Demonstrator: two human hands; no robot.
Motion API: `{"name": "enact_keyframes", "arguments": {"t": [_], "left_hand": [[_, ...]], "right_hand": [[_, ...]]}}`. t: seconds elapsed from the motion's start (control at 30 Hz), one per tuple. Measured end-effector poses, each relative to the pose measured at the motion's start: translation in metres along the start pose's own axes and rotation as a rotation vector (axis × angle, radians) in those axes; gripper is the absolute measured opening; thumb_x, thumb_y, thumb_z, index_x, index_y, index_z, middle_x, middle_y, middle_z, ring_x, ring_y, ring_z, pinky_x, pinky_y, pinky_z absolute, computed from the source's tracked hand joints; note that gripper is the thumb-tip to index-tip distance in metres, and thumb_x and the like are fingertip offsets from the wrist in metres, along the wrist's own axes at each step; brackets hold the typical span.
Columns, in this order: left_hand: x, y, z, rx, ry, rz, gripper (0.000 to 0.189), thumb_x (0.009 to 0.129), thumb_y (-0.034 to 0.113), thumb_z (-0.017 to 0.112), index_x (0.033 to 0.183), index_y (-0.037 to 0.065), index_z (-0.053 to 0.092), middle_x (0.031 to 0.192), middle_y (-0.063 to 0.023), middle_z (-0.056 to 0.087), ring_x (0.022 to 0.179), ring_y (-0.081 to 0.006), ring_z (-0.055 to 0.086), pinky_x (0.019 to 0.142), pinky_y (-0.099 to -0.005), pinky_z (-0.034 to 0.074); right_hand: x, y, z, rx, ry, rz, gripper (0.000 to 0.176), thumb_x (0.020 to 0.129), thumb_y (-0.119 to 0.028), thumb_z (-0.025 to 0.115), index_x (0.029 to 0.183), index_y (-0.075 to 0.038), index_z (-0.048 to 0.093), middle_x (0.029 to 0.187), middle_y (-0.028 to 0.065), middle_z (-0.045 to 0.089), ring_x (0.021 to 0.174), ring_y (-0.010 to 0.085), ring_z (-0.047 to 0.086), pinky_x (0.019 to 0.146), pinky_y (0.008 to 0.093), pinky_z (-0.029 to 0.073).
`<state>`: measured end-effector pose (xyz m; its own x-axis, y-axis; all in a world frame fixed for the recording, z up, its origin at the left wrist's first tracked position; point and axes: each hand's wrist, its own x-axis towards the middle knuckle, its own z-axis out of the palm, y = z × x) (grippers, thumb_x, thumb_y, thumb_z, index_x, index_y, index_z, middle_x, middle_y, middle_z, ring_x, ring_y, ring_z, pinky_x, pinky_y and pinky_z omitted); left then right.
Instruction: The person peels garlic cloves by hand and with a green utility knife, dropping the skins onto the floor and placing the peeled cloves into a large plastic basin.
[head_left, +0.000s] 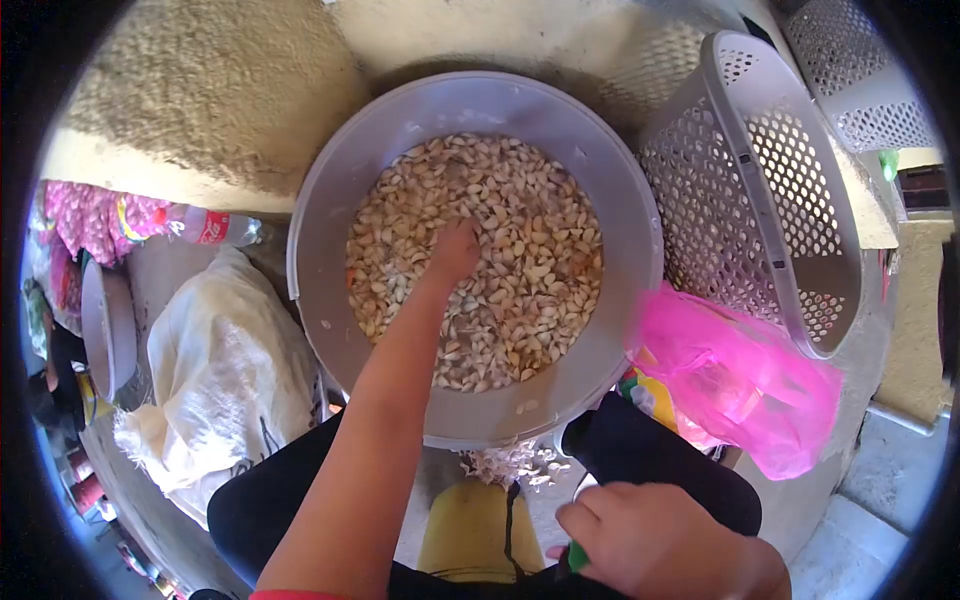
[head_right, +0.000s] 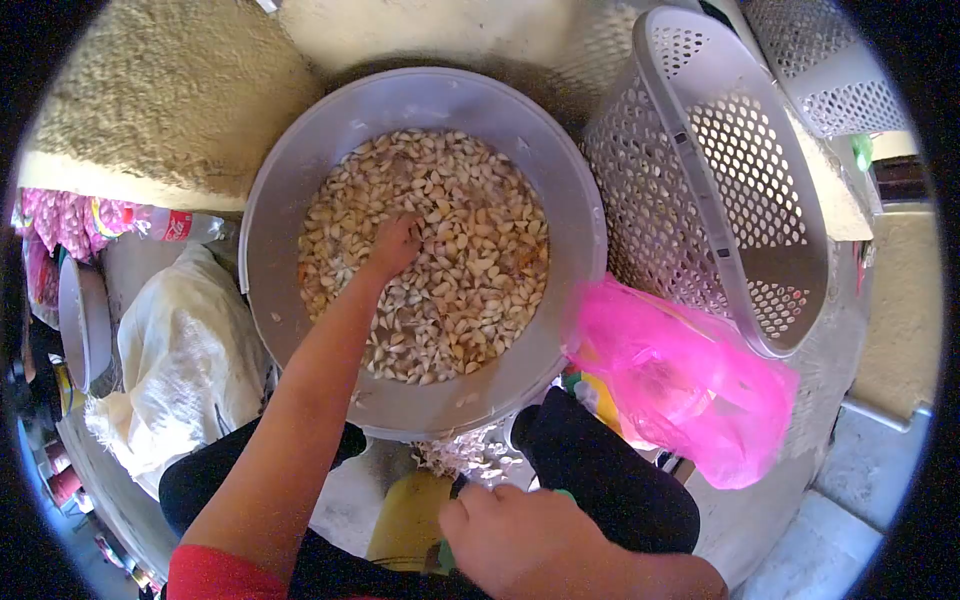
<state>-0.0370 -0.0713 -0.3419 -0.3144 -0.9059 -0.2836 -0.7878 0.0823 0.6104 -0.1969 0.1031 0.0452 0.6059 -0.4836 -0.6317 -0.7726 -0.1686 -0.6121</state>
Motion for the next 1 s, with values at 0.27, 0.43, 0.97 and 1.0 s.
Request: {"name": "enact_keyframes", "arguments": {"t": [0.27,0.43,0.97,1.0], "left_hand": [[0.019,-0.003,0.035,-0.001,-0.043,-0.075,0.049,0.07,0.021,0.064,0.113,0.008,0.046,0.115,-0.0232,0.039,0.107,-0.0389,0.039,0.086,-0.0426,0.038],[0.01,-0.017,0.046,-0.01,-0.003,0.002,0.044,0.068,0.015,0.064,0.108,0.004,0.049,0.103,-0.023,0.048,0.09,-0.0374,0.05,0.078,-0.0423,0.041],[-0.09,0.028,-0.048,-1.368,-0.179,-0.437,0.029,0.077,0.003,0.051,0.106,0.0,0.047,0.091,-0.0096,0.057,0.079,-0.0175,0.058,0.061,-0.0285,0.05],[-0.099,0.031,-0.056,-1.368,-0.213,-0.384,0.029,0.078,0.004,0.051,0.106,0.001,0.047,0.092,-0.0096,0.057,0.082,-0.0181,0.058,0.064,-0.029,0.05]], "right_hand": [[-0.006,0.011,-0.005,-0.069,0.108,-0.074,0.016,0.067,-0.013,0.053,0.081,-0.006,0.049,0.069,0.0046,0.047,0.065,0.0175,0.052,0.054,0.0281,0.042],[-0.009,0.011,0.005,-0.067,0.197,-0.11,0.016,0.069,-0.012,0.051,0.083,-0.006,0.05,0.07,0.0055,0.048,0.066,0.0185,0.053,0.054,0.0285,0.042],[0.004,0.009,0.03,-0.021,0.161,0.048,0.03,0.075,-0.027,0.057,0.094,-0.004,0.057,0.081,0.0157,0.058,0.079,0.0308,0.056,0.07,0.0383,0.044],[0.005,0.012,0.031,-0.02,0.203,0.061,0.031,0.076,-0.028,0.057,0.094,-0.004,0.058,0.081,0.0172,0.058,0.078,0.0316,0.056,0.07,0.039,0.044]]}}
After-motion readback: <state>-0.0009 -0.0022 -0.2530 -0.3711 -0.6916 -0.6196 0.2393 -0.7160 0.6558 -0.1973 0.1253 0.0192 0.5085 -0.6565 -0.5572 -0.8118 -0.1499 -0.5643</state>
